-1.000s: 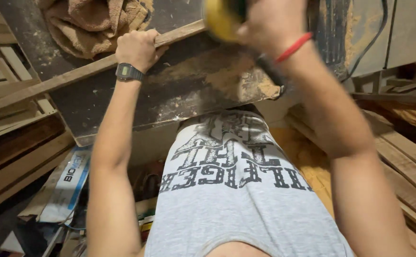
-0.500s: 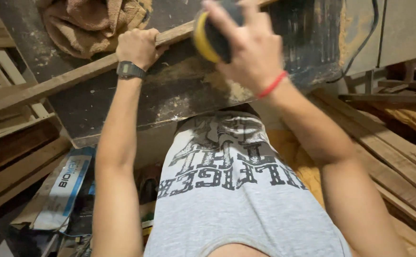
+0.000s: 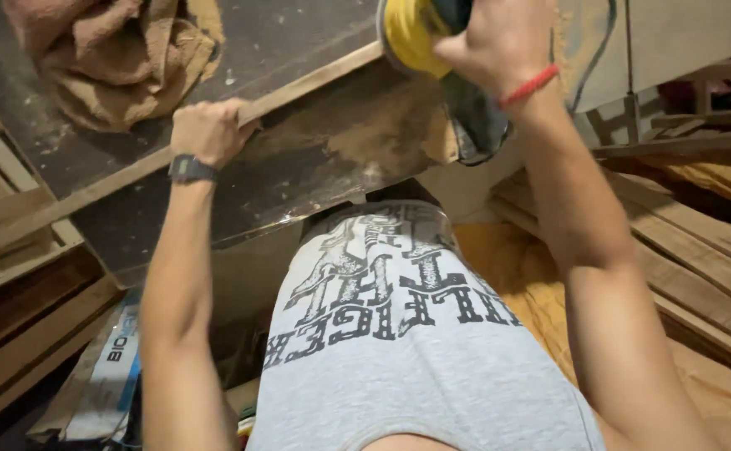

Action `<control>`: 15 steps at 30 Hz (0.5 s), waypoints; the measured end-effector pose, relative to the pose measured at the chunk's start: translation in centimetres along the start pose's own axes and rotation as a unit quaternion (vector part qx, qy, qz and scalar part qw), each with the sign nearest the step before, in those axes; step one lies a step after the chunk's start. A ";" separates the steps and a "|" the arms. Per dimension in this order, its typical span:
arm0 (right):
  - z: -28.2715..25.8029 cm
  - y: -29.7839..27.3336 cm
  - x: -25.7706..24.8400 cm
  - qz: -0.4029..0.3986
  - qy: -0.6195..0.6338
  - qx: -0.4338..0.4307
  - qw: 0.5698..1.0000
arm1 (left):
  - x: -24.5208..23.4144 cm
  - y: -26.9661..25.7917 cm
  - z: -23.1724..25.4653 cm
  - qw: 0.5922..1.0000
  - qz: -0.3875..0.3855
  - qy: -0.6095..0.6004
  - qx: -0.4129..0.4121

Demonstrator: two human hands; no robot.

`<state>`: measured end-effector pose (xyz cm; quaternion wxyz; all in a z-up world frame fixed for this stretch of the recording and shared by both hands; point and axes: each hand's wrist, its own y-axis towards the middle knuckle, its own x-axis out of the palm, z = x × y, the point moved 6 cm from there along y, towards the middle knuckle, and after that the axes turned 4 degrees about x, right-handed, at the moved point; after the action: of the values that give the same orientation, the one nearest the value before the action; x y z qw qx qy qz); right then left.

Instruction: Sanding a wooden board using an orbital sander

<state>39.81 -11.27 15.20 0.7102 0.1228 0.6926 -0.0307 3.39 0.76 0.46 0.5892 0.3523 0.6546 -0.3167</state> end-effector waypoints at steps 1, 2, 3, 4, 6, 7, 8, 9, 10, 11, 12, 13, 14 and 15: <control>-0.2 -0.8 -1.7 0.031 -0.015 0.025 0.999 | 0.4 -0.6 0.1 1.000 -0.018 -0.012 -0.002; -2.1 -1.5 -4.1 0.030 -0.016 0.032 0.999 | 0.3 -1.3 0.4 1.000 -0.018 -0.012 0.006; -4.1 -2.2 -5.9 -0.030 0.041 0.040 0.998 | 0.1 -2.0 0.6 1.000 -0.010 -0.020 0.006; -6.1 -2.9 -7.6 -0.089 0.100 0.049 0.990 | -0.1 -2.7 0.8 1.000 -0.003 -0.028 0.008; -7.8 -4.9 -7.1 -0.075 0.131 0.021 0.988 | -1.2 -3.3 1.5 1.000 0.008 -0.012 0.017; -9.0 -5.8 -6.9 -0.060 0.161 -0.016 0.985 | -1.7 -3.6 1.7 1.000 0.021 0.005 0.017; -8.7 -5.9 -7.0 -0.061 0.159 -0.010 0.985 | -1.3 -3.8 1.7 1.000 0.021 0.004 0.023; -8.4 -5.9 -7.1 -0.062 0.154 -0.006 0.986 | -0.9 -4.0 1.5 0.999 0.023 0.014 0.029; -8.3 -5.8 -7.2 -0.063 0.149 -0.004 0.987 | -0.5 -4.3 1.3 0.999 0.026 0.025 0.031; -6.8 -5.3 -7.3 -0.063 0.148 -0.001 0.987 | -0.6 -4.1 1.4 0.999 0.027 0.024 0.034; -5.1 -4.7 -7.1 -0.080 0.151 0.021 0.985 | -0.7 -4.2 1.4 0.999 0.027 0.024 0.031; -3.6 -4.2 -7.0 -0.098 0.155 0.044 0.982 | -0.8 -4.3 1.3 0.999 0.026 0.025 0.027; -1.2 -4.1 -6.0 -0.098 0.155 0.044 0.982 | -0.7 -4.2 1.3 0.999 0.026 0.025 0.027; 1.0 -3.8 -5.9 -0.027 0.174 0.016 0.984 | -0.7 -4.2 1.3 0.999 0.032 0.028 0.026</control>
<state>39.74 -15.89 20.51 0.5754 0.1185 0.8083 -0.0391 0.59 -2.71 1.02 0.5712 0.3969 0.6506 -0.3050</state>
